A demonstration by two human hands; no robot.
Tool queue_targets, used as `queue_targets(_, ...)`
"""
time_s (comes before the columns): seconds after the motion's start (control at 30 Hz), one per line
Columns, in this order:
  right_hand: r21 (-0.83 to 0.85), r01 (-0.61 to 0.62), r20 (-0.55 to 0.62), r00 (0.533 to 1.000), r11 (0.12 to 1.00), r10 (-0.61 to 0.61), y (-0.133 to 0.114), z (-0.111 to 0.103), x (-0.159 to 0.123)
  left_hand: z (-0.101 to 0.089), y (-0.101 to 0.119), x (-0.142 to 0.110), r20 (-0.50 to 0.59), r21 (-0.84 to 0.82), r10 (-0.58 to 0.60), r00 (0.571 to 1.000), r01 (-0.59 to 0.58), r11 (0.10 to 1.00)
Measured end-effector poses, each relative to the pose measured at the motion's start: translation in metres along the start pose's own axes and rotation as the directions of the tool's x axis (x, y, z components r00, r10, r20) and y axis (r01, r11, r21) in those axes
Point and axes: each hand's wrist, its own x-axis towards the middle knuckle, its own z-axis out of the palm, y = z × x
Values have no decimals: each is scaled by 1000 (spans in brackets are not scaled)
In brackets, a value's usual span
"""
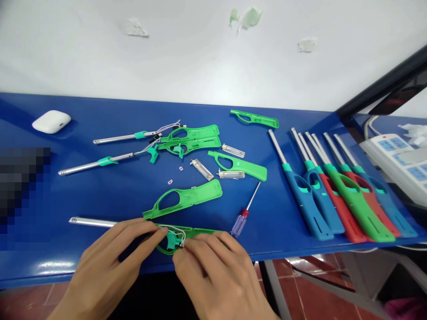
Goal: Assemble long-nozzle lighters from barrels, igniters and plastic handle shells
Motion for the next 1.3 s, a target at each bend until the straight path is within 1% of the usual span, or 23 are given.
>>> queue_targets(0.1, 5, 8, 3, 1000, 1000, -8, 1, -1, 2, -1, 2, 2, -12, -12, 0, 1000, 0, 1000)
queue_targets(0.27, 26, 24, 14, 1000, 999, -24, 4, -1, 7, -3, 7, 9, 30, -110, -103, 994, 105, 988)
queue_targets(0.43, 45, -3, 43, 999, 999, 1, 6, 1, 1, -3, 6, 10, 41, -231, -172, 984, 176, 957)
queue_targets(0.57, 56, -7, 53, 999, 998, 4, 8, 2, -3, -5, 5, 14, 22, -329, -160, 987, 158, 931)
queue_targets(0.77, 46, 20, 46, 999, 999, -22, 10, -1, -6, -5, 7, 17, 52, -310, -161, 986, 169, 935)
queue_targets(0.87, 50, 3, 70, 998, 999, -7, 10, -2, -9, -4, 8, 18, 68, -297, -149, 986, 163, 941)
queue_targets(1.0, 62, 1, 85, 996, 998, -6, 12, -2, -11, -6, 11, 20, 45, -293, -128, 991, 136, 946)
queue_targets(1.13, 70, 27, 66, 997, 997, -32, 14, -1, -15, -9, 13, 23, 46, -304, -120, 992, 129, 944)
queue_targets(1.23, 95, 42, 54, 997, 995, -47, 15, 0, -20, -9, 13, 23, 38, -275, -98, 994, 104, 956)
queue_targets(1.3, 110, 42, 44, 998, 993, -47, 14, 2, -23, -7, 13, 23, 31, -266, -105, 994, 110, 958)
